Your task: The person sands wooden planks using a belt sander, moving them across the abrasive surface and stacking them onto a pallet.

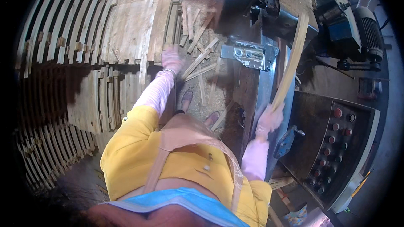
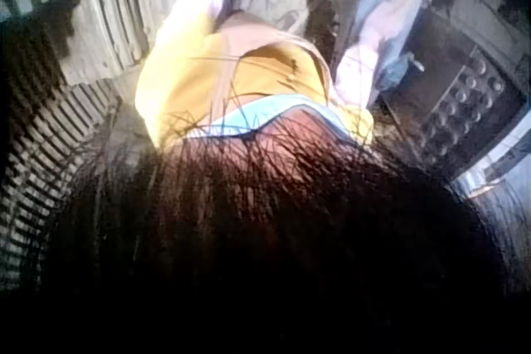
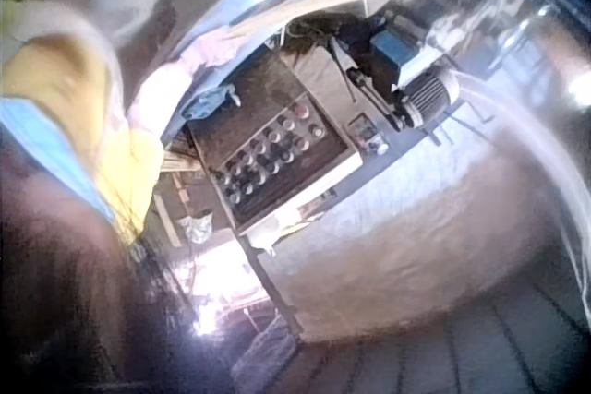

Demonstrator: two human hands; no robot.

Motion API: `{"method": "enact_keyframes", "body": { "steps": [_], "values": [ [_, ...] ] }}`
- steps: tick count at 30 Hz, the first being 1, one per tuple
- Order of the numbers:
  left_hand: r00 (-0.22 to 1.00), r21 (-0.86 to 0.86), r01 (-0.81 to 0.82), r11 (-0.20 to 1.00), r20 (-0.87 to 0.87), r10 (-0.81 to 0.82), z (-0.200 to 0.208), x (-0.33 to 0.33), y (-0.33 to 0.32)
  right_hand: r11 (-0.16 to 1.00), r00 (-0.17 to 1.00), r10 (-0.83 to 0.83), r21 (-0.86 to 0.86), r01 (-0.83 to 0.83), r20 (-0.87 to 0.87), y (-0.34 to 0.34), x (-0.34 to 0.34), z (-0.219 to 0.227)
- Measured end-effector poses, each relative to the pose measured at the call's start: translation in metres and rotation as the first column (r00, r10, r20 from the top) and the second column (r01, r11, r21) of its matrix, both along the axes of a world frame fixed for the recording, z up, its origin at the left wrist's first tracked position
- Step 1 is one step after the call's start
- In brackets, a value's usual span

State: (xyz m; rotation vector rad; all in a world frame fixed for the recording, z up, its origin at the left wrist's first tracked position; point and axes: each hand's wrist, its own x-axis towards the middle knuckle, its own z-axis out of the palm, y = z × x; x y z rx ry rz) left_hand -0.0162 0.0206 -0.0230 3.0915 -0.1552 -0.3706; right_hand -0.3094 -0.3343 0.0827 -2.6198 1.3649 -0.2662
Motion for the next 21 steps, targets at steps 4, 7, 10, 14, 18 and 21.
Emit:
{"method": "enact_keyframes", "body": {
  "steps": [4, 7, 10, 14, 18, 21],
  "values": [
    [0.981, 0.231, -0.150, 0.961, 0.154, 0.116, -0.052, 0.029, 0.072, 0.994, 0.971, 0.007, -0.100, -0.032, -0.239, 0.044, -0.171, -0.008],
    [0.979, 0.169, -0.203, 0.964, 0.014, 0.203, -0.066, 0.043, 0.077, 0.997, 0.929, -0.027, -0.080, -0.002, -0.368, 0.063, -0.269, -0.007],
    [0.964, 0.190, -0.265, 0.945, 0.029, 0.264, -0.078, 0.046, 0.079, 0.999, 0.935, 0.041, -0.020, -0.051, -0.353, 0.057, -0.277, 0.000],
    [0.943, -0.024, -0.274, 0.961, -0.202, 0.264, -0.031, 0.045, 0.067, 0.948, 0.973, 0.221, -0.221, -0.230, -0.067, 0.013, -0.145, -0.007],
    [0.728, -0.723, -0.662, 0.198, -0.683, -0.063, -0.017, 0.038, 0.072, 0.847, 0.926, 0.368, -0.440, -0.298, 0.081, -0.041, -0.028, -0.012],
    [0.751, -0.679, -0.654, -0.335, -0.528, -0.396, 0.052, -0.007, 0.017, 0.908, 0.943, 0.332, -0.265, -0.324, -0.017, -0.052, 0.029, -0.001]
  ]
}}
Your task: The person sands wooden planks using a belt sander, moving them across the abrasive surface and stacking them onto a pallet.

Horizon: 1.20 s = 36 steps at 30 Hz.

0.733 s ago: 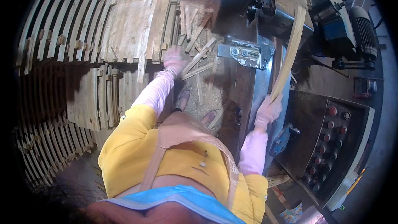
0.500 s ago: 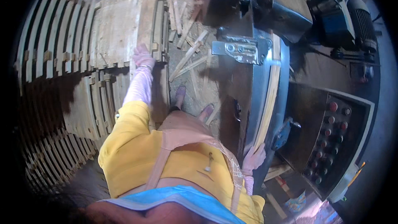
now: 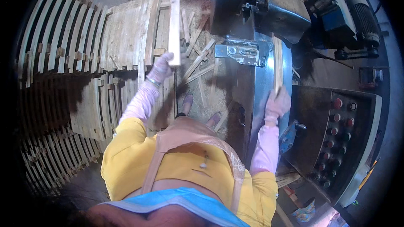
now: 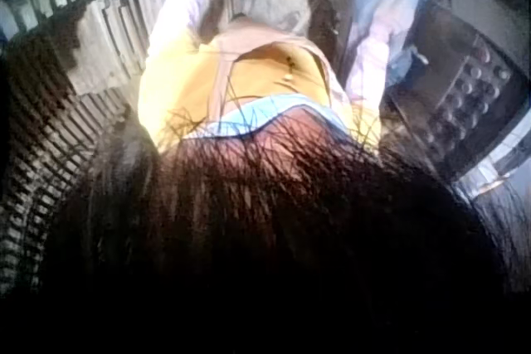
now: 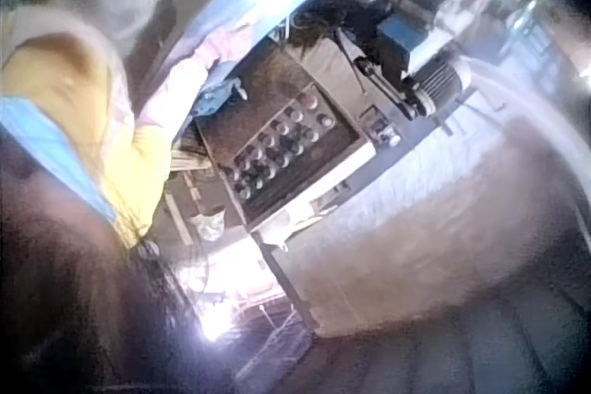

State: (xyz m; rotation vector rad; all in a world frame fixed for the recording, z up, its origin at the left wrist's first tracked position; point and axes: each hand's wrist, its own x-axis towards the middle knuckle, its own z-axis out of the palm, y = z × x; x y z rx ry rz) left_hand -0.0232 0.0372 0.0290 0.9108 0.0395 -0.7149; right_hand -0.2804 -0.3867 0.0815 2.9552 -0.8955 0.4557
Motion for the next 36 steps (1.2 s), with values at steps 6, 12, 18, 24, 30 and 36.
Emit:
{"method": "enact_keyframes", "body": {
  "steps": [6, 12, 18, 24, 30, 36],
  "values": [
    [0.837, 0.510, 0.151, 0.847, 0.390, -0.384, 0.038, -0.116, -0.136, 0.597, 0.875, 0.420, 0.653, -0.466, 0.241, 0.111, 0.046, 0.058],
    [0.086, 0.768, 0.221, 0.602, 0.599, -0.796, 0.072, -0.155, -0.160, 0.846, 0.986, -0.017, 0.528, -0.073, 0.164, 0.111, -0.084, 0.025],
    [0.313, 0.917, 0.178, 0.357, 0.292, -0.904, -0.012, -0.163, -0.108, 0.965, 0.985, -0.109, 0.223, 0.137, -0.135, 0.121, -0.296, 0.000],
    [0.398, 0.953, 0.152, 0.263, 0.184, -0.899, -0.035, -0.154, -0.082, 0.985, 0.985, -0.171, 0.009, 0.171, -0.032, 0.047, -0.180, -0.010],
    [0.489, 0.936, 0.036, 0.349, 0.288, -0.823, -0.057, -0.096, -0.104, 0.994, 0.949, -0.090, -0.040, 0.106, 0.301, 0.005, -0.013, -0.003],
    [0.724, 0.978, -0.206, -0.040, 0.125, -0.679, -0.038, -0.009, -0.067, 0.927, 0.950, -0.313, 0.215, 0.306, -0.003, 0.045, -0.028, -0.001]
  ]
}}
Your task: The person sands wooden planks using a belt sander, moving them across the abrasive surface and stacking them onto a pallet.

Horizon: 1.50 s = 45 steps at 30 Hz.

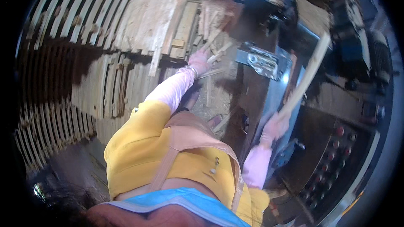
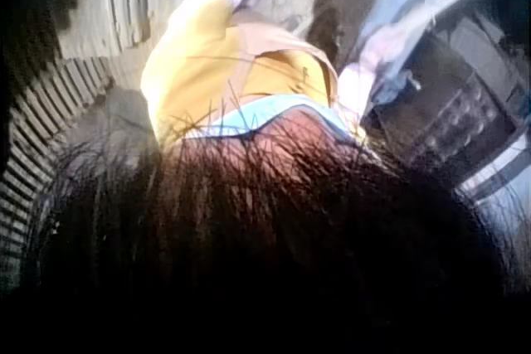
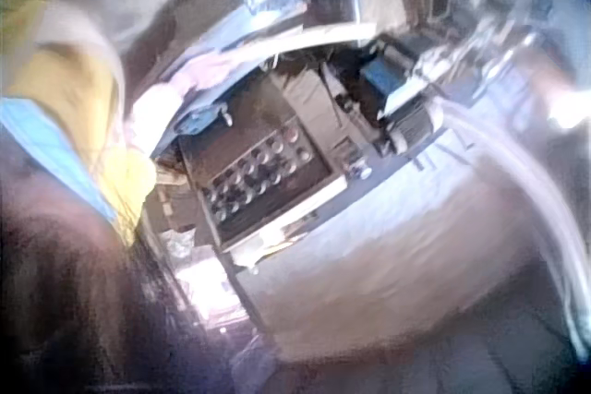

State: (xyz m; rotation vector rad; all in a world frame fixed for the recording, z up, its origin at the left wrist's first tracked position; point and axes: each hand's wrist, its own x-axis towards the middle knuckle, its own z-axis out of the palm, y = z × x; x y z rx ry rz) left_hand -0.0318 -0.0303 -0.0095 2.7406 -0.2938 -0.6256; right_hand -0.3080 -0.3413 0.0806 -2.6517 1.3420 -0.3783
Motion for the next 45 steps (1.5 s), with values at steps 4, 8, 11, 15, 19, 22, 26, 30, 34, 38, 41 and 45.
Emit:
{"method": "enact_keyframes", "body": {
  "steps": [4, 8, 11, 15, 19, 22, 26, 30, 34, 38, 41, 45],
  "values": [
    [0.969, 0.344, -0.198, 0.918, 0.209, 0.131, -0.051, 0.045, 0.086, 0.991, 0.950, 0.111, -0.038, -0.127, -0.291, 0.041, -0.161, -0.006],
    [0.945, 0.465, -0.305, 0.831, 0.251, 0.207, -0.067, 0.069, 0.145, 0.999, 0.926, 0.032, -0.020, -0.043, -0.377, 0.042, -0.226, -0.006],
    [0.934, 0.356, -0.353, 0.865, 0.189, 0.304, -0.082, 0.083, 0.166, 1.000, 0.949, -0.014, -0.028, 0.005, -0.314, 0.039, -0.195, 0.004],
    [0.932, 0.448, -0.340, 0.827, 0.279, 0.232, -0.088, 0.079, 0.157, 0.998, 0.987, 0.047, -0.028, -0.052, -0.152, 0.027, -0.103, 0.015],
    [0.865, -0.277, -0.496, 0.823, -0.242, 0.440, -0.007, 0.058, 0.119, 0.976, 0.981, 0.191, -0.094, -0.194, -0.044, -0.013, -0.023, 0.010],
    [0.662, -0.670, -0.741, -0.042, -0.740, 0.119, 0.045, 0.017, 0.102, 0.953, 0.966, 0.258, -0.161, -0.256, -0.009, -0.030, 0.001, -0.001],
    [0.880, -0.788, -0.475, -0.392, -0.441, -0.179, 0.038, -0.042, 0.022, 0.922, 0.929, 0.364, -0.110, -0.370, -0.071, -0.050, 0.063, -0.001],
    [0.981, -0.948, -0.036, 0.316, -0.094, -0.171, 0.132, -0.103, -0.043, 0.459, 0.755, 0.388, 0.600, -0.655, 0.528, 0.070, 0.076, 0.069],
    [0.793, -0.768, 0.493, 0.409, 0.204, -0.574, 0.122, -0.136, -0.084, 0.825, 0.869, 0.337, 0.330, -0.458, 0.364, 0.087, 0.023, 0.056],
    [0.818, -0.639, 0.559, 0.529, 0.316, -0.481, 0.064, -0.146, -0.062, 0.955, 0.982, 0.158, 0.235, -0.179, 0.106, 0.068, -0.121, 0.039],
    [0.996, -0.570, -0.046, 0.821, -0.087, -0.004, 0.024, -0.138, -0.001, 0.923, 0.970, -0.056, 0.357, 0.139, -0.235, 0.090, -0.223, 0.039],
    [0.598, -0.290, -0.746, 0.599, 0.102, 0.795, -0.075, -0.138, 0.135, 0.971, 0.937, -0.239, -0.046, 0.235, -0.256, 0.093, -0.263, -0.017]
  ]
}}
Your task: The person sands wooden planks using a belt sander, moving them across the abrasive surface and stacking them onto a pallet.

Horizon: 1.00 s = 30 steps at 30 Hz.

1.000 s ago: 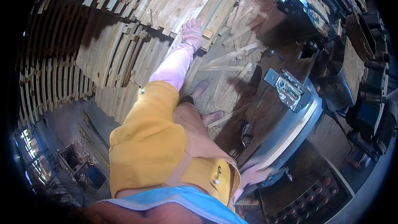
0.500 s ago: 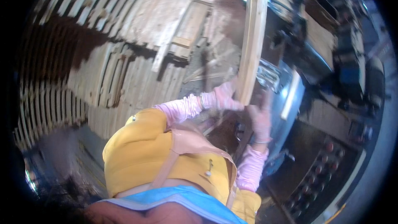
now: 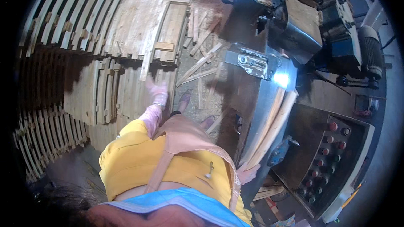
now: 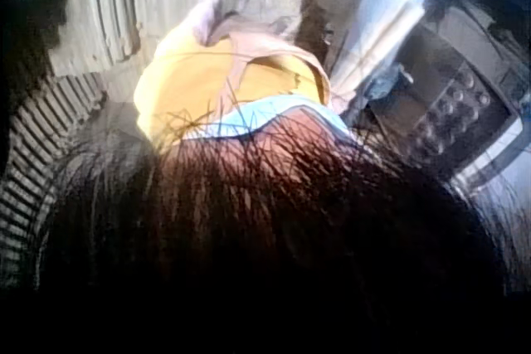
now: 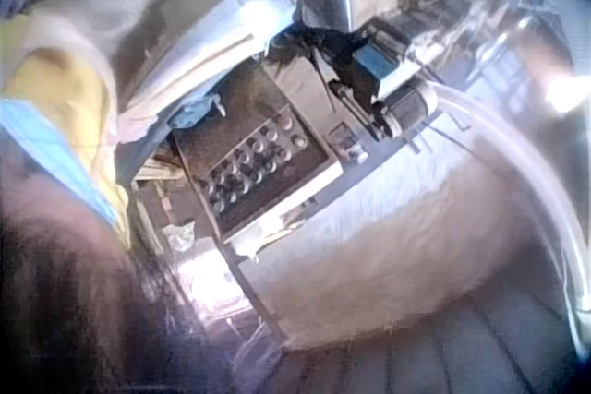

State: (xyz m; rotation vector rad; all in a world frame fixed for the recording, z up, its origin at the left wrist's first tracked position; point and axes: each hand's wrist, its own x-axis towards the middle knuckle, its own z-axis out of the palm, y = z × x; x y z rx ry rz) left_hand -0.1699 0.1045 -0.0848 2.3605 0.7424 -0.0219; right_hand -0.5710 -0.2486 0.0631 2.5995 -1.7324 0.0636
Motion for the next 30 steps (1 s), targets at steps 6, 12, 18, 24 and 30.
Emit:
{"method": "enact_keyframes", "body": {
  "steps": [6, 12, 18, 24, 30],
  "values": [
    [0.861, -0.314, -0.502, 0.806, -0.272, 0.430, -0.057, 0.049, 0.111, 0.942, 0.900, 0.312, -0.225, -0.250, 0.305, -0.069, 0.205, 0.038],
    [0.928, -0.108, -0.350, 0.930, 0.096, 0.361, -0.038, 0.135, 0.083, 0.909, 0.869, 0.382, -0.300, -0.291, 0.316, -0.139, 0.321, -0.004],
    [0.858, 0.547, 0.419, 0.725, -0.501, -0.118, 0.032, 0.148, 0.049, 0.989, 0.976, 0.142, -0.055, -0.135, 0.163, -0.065, 0.252, 0.018],
    [0.902, 0.664, 0.421, 0.618, -0.377, -0.209, -0.065, 0.171, 0.093, 0.951, 0.920, 0.300, -0.003, -0.310, -0.251, -0.046, -0.016, -0.002],
    [0.872, 0.552, 0.487, 0.676, -0.351, -0.341, -0.006, 0.174, 0.051, 0.988, 0.973, 0.152, 0.068, -0.142, -0.176, -0.018, 0.068, 0.032]
  ]
}}
